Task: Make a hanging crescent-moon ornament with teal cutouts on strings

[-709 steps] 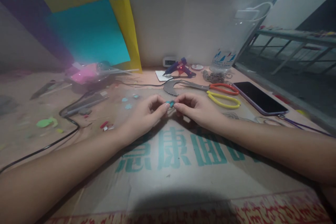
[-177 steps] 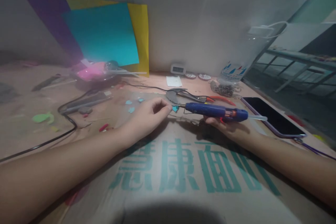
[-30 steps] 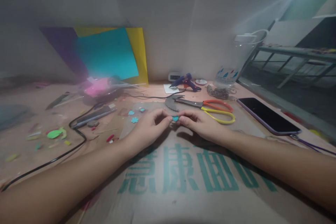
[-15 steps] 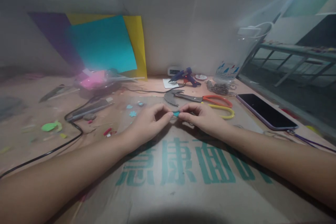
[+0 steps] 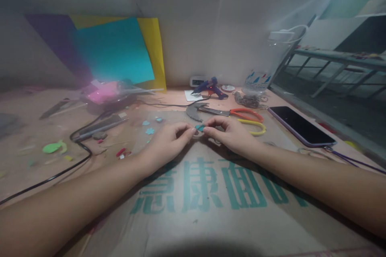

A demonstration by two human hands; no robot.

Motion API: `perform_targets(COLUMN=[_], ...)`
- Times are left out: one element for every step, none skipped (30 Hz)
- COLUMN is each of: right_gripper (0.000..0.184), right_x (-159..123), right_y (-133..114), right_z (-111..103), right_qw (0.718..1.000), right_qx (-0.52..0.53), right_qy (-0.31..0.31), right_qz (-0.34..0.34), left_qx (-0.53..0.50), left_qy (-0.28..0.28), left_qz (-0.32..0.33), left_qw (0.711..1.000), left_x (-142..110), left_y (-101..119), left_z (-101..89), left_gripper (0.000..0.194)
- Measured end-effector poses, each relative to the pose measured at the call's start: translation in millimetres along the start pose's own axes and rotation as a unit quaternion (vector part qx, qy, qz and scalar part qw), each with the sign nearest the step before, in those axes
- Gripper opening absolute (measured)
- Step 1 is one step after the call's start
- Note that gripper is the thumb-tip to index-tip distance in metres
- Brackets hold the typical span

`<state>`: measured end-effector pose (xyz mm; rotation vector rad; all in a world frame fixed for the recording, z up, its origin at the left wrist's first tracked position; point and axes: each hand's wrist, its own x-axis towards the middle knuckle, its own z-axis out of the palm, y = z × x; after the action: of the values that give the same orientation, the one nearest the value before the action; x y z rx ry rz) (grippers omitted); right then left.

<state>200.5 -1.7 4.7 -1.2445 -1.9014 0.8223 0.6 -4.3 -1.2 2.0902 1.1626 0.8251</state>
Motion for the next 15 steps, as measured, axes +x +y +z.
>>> perform_targets(right_gripper=[0.019, 0.020, 0.020, 0.020, 0.020, 0.019, 0.019, 0.019, 0.019, 0.019, 0.019, 0.020, 0.020, 0.019, 0.019], right_x=[-0.2, -0.3, -0.5, -0.7, -0.9, -1.1, -1.2, -1.3, -1.3, -1.3, -1.3, -1.3, -1.2, -1.1, -1.0], right_y=[-0.4, -0.9, -1.5, -2.0, -2.5, -2.9, -3.1, -3.2, -3.1, -2.8, -2.3, -1.7, -1.0, -0.4, 0.2], right_z=[0.0, 0.0, -0.1, -0.2, -0.3, -0.4, -0.4, -0.3, -0.2, -0.2, -0.1, -0.1, -0.1, -0.1, -0.1], right_qw=[1.000, 1.000, 1.000, 1.000, 1.000, 1.000, 0.999, 0.999, 0.999, 0.999, 0.999, 0.999, 0.999, 0.999, 0.999], right_qx=[-0.002, -0.006, -0.010, -0.015, -0.020, -0.024, -0.027, -0.029, -0.030, -0.030, -0.029, -0.028, -0.028, -0.029, -0.032], right_qy=[-0.001, -0.003, -0.005, -0.006, -0.007, -0.006, -0.005, -0.005, -0.005, -0.007, -0.010, -0.012, -0.013, -0.014, -0.015], right_qz=[0.000, -0.001, -0.002, -0.005, -0.009, -0.013, -0.019, -0.023, -0.026, -0.027, -0.026, -0.024, -0.023, -0.025, -0.030], left_qx=[-0.001, -0.002, -0.001, -0.001, -0.001, -0.003, -0.005, -0.009, -0.014, -0.020, -0.026, -0.031, -0.035, -0.036, -0.033], left_qy=[-0.001, -0.002, -0.001, 0.001, 0.004, 0.007, 0.010, 0.012, 0.012, 0.010, 0.008, 0.005, 0.001, -0.003, -0.007], left_qz=[0.001, 0.000, 0.000, -0.001, -0.001, 0.000, 0.003, 0.006, 0.007, 0.007, 0.006, 0.004, 0.003, 0.004, 0.008], left_qw=[1.000, 1.000, 1.000, 1.000, 1.000, 1.000, 1.000, 1.000, 1.000, 1.000, 1.000, 0.999, 0.999, 0.999, 0.999], left_x=[-0.1, 0.1, 0.5, 1.1, 1.7, 2.3, 2.7, 3.1, 3.2, 3.2, 3.2, 3.0, 2.9, 2.8, 2.8], left_y=[0.2, 0.1, -0.6, -1.6, -2.9, -4.3, -5.8, -7.1, -8.1, -8.6, -8.7, -8.2, -7.2, -5.9, -4.5], left_z=[-0.1, -0.3, -0.4, -0.4, -0.3, 0.0, 0.4, 0.9, 1.4, 1.9, 2.3, 2.4, 2.3, 1.9, 1.3], left_gripper=[0.032, 0.030, 0.030, 0.029, 0.028, 0.027, 0.027, 0.027, 0.027, 0.026, 0.025, 0.024, 0.024, 0.024, 0.025])
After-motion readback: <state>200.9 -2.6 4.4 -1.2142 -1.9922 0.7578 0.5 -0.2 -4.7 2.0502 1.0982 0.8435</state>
